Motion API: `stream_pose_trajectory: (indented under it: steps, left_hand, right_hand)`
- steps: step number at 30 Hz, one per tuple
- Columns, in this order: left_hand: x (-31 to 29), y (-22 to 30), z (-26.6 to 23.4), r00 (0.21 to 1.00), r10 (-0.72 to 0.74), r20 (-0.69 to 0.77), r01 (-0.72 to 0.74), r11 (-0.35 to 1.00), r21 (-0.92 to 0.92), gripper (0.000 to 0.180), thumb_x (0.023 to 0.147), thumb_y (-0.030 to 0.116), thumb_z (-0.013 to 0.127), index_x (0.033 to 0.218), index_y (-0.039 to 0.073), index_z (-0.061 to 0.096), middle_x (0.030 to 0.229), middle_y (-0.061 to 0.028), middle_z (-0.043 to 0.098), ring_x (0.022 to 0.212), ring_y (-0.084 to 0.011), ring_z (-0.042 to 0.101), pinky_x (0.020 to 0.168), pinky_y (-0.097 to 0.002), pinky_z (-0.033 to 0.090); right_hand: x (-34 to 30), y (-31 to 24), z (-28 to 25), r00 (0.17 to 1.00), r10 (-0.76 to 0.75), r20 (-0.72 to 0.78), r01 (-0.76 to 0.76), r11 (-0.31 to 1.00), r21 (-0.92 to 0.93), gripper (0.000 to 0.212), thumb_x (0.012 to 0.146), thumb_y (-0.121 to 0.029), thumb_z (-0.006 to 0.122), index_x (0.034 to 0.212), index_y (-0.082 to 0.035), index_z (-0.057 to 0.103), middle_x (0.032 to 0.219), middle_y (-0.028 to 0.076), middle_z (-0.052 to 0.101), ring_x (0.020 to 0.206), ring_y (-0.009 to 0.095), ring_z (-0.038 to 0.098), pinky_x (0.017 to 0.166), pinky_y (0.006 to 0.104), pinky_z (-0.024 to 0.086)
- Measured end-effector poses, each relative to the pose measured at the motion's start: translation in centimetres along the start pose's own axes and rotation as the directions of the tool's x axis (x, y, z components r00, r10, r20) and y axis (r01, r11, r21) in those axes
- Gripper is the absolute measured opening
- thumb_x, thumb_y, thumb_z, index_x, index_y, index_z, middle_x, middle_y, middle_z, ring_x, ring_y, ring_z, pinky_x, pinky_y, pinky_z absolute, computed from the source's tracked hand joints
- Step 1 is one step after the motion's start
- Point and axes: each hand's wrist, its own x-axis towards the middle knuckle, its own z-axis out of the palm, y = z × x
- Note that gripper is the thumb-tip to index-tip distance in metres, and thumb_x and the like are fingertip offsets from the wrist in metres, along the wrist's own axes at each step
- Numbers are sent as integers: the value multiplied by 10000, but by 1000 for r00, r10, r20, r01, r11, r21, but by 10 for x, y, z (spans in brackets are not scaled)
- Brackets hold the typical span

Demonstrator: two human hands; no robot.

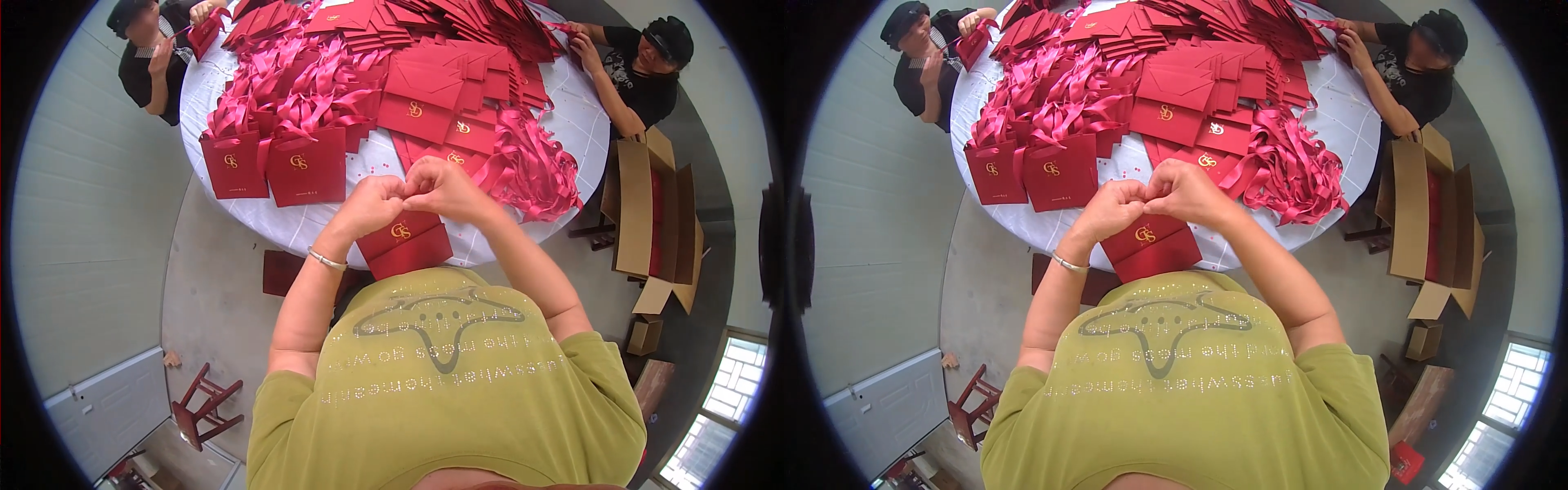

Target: The person assembles gift pouches by threading ribbons through the flaps and folding the red pouches by hand.

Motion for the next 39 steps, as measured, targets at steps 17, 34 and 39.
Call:
stream_pose_trajectory:
  steps: [17,34,39]
  left_hand:
    - [-26,38,44,935,217,-281,13,769,639,154,811,165,686,907,76,605,751,-148,681,735,-364,671,645,-464,520]
    - [-16,19,28,952,124,-279,-10,926,376,175,792,172,656,928,62,651,851,-129,720,820,-308,699,720,-413,542]
    - [-15,7,22,947,94,-307,23,934,356,189,788,108,685,944,3,660,814,-113,728,730,-168,708,678,-306,534]
  right_hand:
    - [90,-1,-20,338,563,754,-429,806,-409,302,709,-127,767,985,-40,683,697,-20,586,640,108,557,548,253,425]
    - [71,36,-19,955,283,-90,-291,952,-98,221,792,-145,734,928,13,658,854,99,689,773,149,655,678,308,528]
    - [-10,-8,-44,903,337,-267,-399,887,-232,389,892,-365,661,844,22,664,728,57,673,651,114,613,578,281,477]
